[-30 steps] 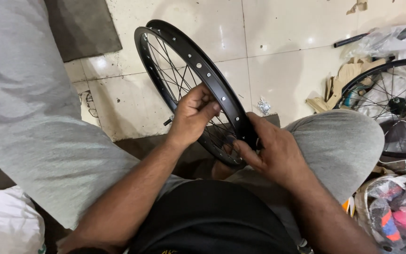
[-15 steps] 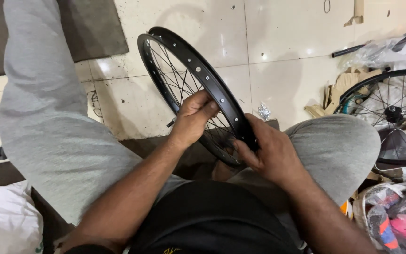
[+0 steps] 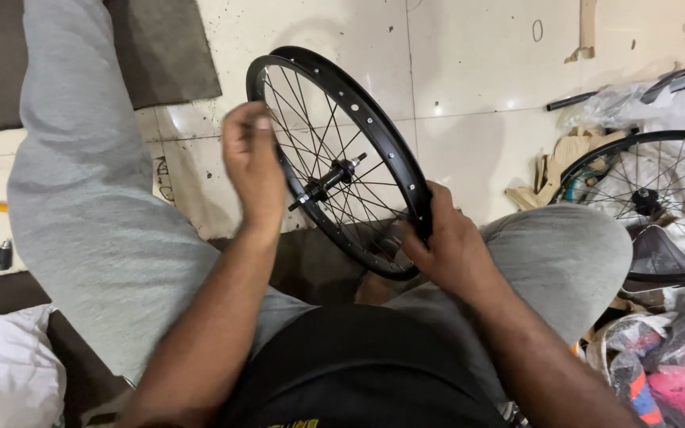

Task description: The recorder is threading spokes through the hub and into the rim of a bicycle wheel.

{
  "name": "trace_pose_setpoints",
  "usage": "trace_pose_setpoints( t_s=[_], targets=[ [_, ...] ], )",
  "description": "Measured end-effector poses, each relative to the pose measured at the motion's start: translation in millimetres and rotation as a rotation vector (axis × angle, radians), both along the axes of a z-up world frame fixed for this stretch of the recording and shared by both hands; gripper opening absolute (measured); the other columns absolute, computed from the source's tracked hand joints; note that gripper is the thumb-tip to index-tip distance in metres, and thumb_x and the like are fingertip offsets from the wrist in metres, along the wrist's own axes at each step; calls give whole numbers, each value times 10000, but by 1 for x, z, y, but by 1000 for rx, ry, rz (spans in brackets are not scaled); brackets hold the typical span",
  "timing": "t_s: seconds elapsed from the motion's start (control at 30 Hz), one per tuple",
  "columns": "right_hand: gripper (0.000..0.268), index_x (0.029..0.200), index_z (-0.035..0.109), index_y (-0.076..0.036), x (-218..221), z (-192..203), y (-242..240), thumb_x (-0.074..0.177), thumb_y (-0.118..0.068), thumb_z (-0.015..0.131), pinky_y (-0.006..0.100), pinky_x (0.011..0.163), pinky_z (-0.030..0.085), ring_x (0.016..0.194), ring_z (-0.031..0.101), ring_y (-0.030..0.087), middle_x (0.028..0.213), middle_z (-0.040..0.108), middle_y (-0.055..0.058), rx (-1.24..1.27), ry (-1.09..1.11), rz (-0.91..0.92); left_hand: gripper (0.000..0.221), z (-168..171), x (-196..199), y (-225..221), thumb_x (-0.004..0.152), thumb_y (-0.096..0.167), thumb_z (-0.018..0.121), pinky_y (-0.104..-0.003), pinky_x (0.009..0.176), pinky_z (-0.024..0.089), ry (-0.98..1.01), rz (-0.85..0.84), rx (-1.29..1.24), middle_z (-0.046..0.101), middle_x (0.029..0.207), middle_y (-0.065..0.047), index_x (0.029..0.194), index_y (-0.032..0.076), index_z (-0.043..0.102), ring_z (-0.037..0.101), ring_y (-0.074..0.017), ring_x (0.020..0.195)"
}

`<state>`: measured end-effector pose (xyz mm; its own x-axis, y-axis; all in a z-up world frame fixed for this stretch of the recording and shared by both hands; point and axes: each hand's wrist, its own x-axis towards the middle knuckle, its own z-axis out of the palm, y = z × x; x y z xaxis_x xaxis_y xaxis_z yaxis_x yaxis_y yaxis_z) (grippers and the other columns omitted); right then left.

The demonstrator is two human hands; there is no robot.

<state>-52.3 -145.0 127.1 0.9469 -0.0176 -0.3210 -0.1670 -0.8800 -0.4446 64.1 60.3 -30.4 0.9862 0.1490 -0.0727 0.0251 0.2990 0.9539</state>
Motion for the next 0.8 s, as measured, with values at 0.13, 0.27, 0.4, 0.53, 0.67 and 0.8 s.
trace_pose_setpoints(
  t_s=[0.13,0.27,0.4,0.53,0.67,0.8],
  targets=[
    [526,1347,401,1,2,-8,0,913,-94,683,435,600,555,691,722,328,807,674,176,79,-100,-95,420,-81,-24,-10,1058,344,539,-359,954,486,451,120,72,595,1282,-162,1323,19,543,570,-201,1106],
    [443,1315,449,20,16,-25,-10,938,-55,670,391,629,545,730,712,280,837,669,139,146,-221,-103,653,-108,-37,-27,1059,534,404,-366,904,512,484,-124,128,667,1375,-186,1362,6,638,630,-225,1050],
    [420,1318,497,-1,48,-34,-13,933,-36,662,341,559,497,699,633,214,845,645,91,319,-141,-278,644,-87,-6,-22,1018,556,416,-359,883,503,554,-90,-63,617,1346,-119,1329,18,583,606,-222,1025],
    [363,1259,516,7,83,-79,-42,918,-16,638,306,508,493,625,596,164,871,628,73,722,-227,-475,562,-111,8,-17,1048,520,412,-367,862,467,523,-7,-14,626,1177,-99,1265,37,600,580,-239,989],
    [362,1266,501,-44,102,-177,-84,918,-54,600,330,479,491,591,558,175,851,628,106,915,-145,-921,458,-124,15,2,1072,435,541,-395,980,497,308,191,276,650,1150,-148,1196,4,631,618,-262,1061],
    [241,1172,536,1,71,-324,-121,970,-109,610,399,589,600,666,647,231,906,638,138,915,150,-1140,477,-147,4,16,1012,394,650,-449,1005,461,273,315,770,567,1281,-208,1282,5,592,563,-327,1153]
  ],
)
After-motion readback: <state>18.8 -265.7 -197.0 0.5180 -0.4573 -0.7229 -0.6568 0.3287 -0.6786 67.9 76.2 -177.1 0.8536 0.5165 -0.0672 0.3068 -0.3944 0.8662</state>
